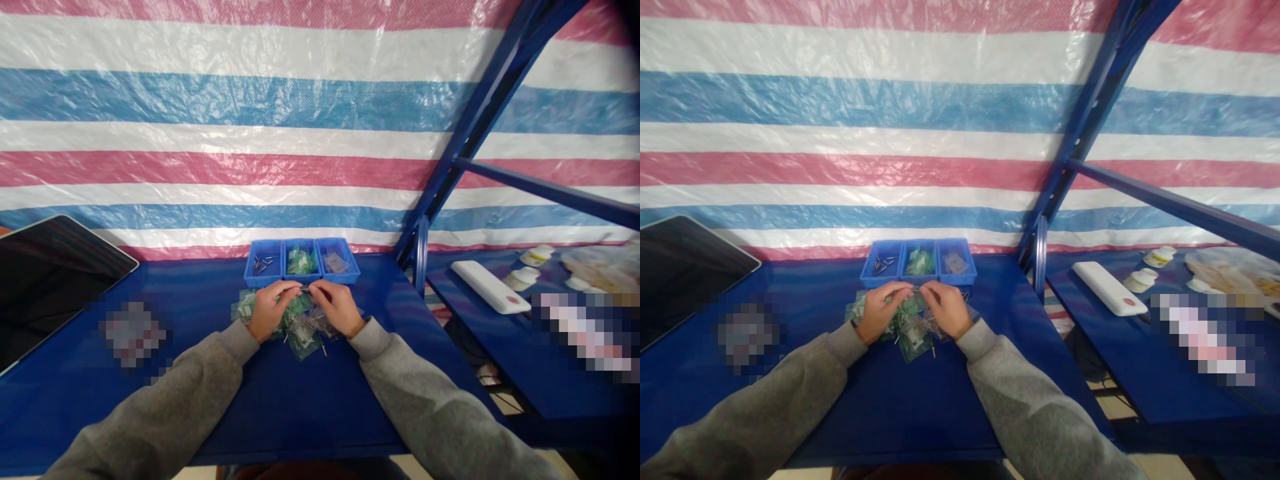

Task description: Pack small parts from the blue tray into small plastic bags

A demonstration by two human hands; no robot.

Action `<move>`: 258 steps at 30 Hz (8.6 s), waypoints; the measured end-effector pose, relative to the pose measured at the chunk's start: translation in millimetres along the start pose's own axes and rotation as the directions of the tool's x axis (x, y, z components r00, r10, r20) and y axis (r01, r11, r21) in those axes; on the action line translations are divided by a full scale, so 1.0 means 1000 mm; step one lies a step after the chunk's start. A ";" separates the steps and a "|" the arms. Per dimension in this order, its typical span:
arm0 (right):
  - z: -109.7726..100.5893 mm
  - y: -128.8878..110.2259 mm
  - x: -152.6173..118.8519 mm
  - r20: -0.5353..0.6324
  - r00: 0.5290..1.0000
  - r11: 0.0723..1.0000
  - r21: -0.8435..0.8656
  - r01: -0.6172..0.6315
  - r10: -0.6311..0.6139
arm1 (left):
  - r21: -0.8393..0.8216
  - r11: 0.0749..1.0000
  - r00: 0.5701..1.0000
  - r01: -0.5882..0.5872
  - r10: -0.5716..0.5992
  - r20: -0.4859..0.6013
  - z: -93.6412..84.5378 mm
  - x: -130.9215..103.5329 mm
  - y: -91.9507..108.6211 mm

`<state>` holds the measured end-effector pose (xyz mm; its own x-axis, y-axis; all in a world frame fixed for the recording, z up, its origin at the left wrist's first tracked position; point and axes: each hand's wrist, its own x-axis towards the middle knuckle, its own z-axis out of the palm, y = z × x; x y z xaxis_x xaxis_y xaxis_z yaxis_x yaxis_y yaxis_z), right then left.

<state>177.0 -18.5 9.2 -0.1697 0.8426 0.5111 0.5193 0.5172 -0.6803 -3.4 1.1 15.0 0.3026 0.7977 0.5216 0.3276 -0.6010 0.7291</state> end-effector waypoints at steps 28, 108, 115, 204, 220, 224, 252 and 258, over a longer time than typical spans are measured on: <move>-0.029 0.030 -0.054 0.421 0.904 0.814 -0.551 0.186 0.078 | 0.671 0.715 0.901 -0.195 -0.139 0.411 -0.036 -0.051 -0.015; 0.042 -0.029 0.023 0.323 0.918 0.826 -0.564 -0.009 0.230 | -0.117 0.992 0.922 -0.041 -0.008 -0.388 0.012 0.010 0.009; 0.027 -0.021 0.029 0.086 0.970 0.955 -0.215 -0.204 0.226 | -0.038 0.996 0.918 -0.075 0.055 -0.392 0.008 0.004 0.009; 0.008 -0.007 -0.009 -0.158 0.984 0.993 0.071 0.090 -0.078 | 0.263 0.945 0.971 -0.195 0.224 -0.086 0.000 -0.014 -0.008; 0.013 0.002 -0.008 -0.160 0.984 0.992 -0.110 0.060 -0.077 | 0.158 0.977 0.987 -0.145 0.153 -0.042 -0.002 -0.016 -0.002; 0.010 0.000 -0.007 -0.202 0.978 0.993 -0.112 0.038 -0.060 | 0.207 0.967 0.987 -0.146 0.157 -0.037 -0.001 -0.014 -0.004; 0.009 -0.008 -0.010 -0.058 0.988 0.989 0.008 0.145 -0.145 | 0.203 0.973 0.983 -0.108 0.135 -0.128 0.002 -0.015 -0.011; 0.008 -0.007 -0.009 -0.137 0.985 0.995 -0.010 0.101 -0.101 | 0.161 0.979 0.983 -0.122 0.142 -0.117 0.002 -0.015 -0.011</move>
<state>168.1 -28.4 4.9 -0.1045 0.7574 0.6445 0.5078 0.5979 -0.6202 -9.9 -4.6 -1.5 0.2395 0.7049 0.6677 0.4283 -0.6939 0.5789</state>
